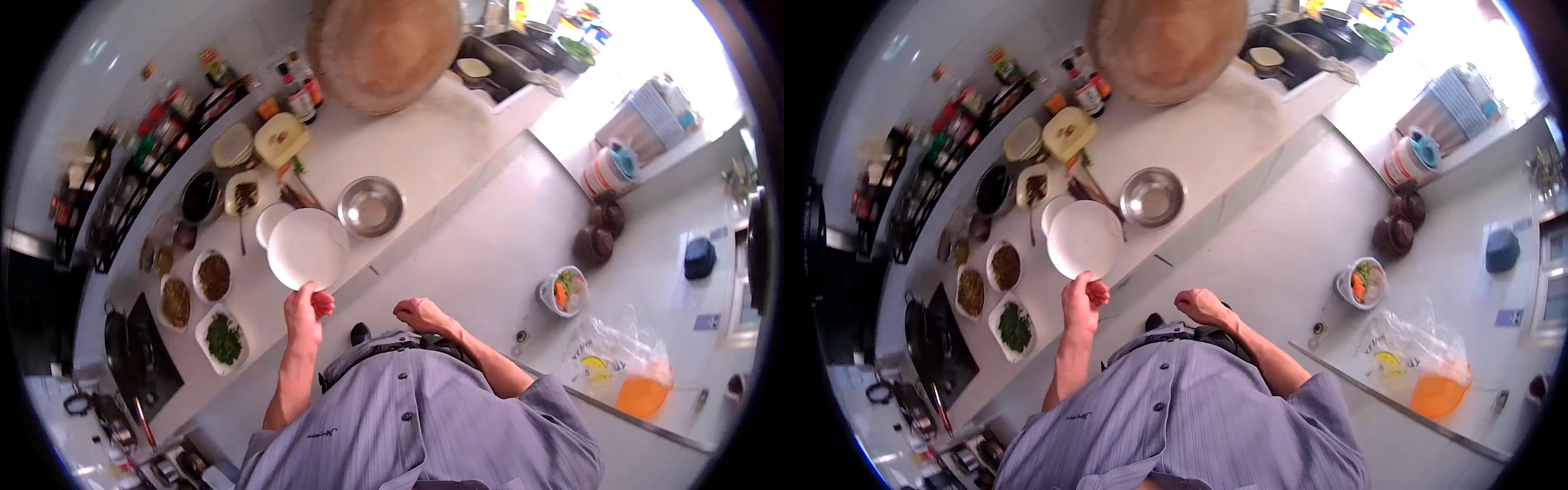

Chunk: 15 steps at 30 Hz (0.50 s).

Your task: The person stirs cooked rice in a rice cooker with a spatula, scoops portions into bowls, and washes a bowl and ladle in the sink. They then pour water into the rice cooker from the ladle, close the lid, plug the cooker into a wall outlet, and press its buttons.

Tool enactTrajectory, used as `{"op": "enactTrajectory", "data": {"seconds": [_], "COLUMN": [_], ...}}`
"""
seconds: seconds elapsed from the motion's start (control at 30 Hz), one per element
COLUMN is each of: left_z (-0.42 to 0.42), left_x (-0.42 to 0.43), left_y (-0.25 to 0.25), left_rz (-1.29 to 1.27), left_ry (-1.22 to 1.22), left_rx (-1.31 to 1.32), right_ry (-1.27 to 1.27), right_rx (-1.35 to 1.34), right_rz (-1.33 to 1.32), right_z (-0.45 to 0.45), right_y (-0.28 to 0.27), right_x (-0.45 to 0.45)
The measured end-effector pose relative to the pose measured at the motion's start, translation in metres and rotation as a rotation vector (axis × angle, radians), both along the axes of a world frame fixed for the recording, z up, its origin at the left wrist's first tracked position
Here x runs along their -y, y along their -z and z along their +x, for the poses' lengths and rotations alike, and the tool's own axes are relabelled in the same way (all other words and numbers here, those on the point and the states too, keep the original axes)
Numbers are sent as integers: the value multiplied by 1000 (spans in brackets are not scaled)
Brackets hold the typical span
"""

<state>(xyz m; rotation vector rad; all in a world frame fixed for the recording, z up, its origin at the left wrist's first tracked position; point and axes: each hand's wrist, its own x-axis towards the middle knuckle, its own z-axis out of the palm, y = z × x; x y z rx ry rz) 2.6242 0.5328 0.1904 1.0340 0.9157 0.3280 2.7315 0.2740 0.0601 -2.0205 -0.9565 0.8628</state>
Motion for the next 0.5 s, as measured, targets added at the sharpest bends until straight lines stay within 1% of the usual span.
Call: {"op": "enactTrajectory", "data": {"seconds": [0.07,0.1,0.13,0.2,0.27,0.33,0.37,0.43,0.47,0.5], "left_z": [25,37,50,72,94,117,126,146,156,166], "left_x": [34,48,67,100,136,166,181,209,222,233], "left_y": [2,11,9,18,22,31,35,33,31,26], "left_rz": [-49,-80,-80,-124,-148,-176,-193,-193,-192,-188], "left_ry": [166,236,298,451,531,723,781,861,922,958], "left_rx": [-40,-41,-73,-48,-49,-39,-40,-60,-89,-104], "right_ry": [218,299,358,481,610,678,695,797,811,840], "right_rx": [-350,-439,-515,-576,-640,-658,-647,-693,-688,-657], "right_rz": [-46,-31,-11,122,292,395,401,522,526,475], "right_z": [17,26,35,50,63,75,80,84,87,89], "right_y": [-33,-45,-54,-72,-96,-112,-113,-113,-115,-116], "right_x": [22,35,50,80,112,145,160,187,200,211]}}
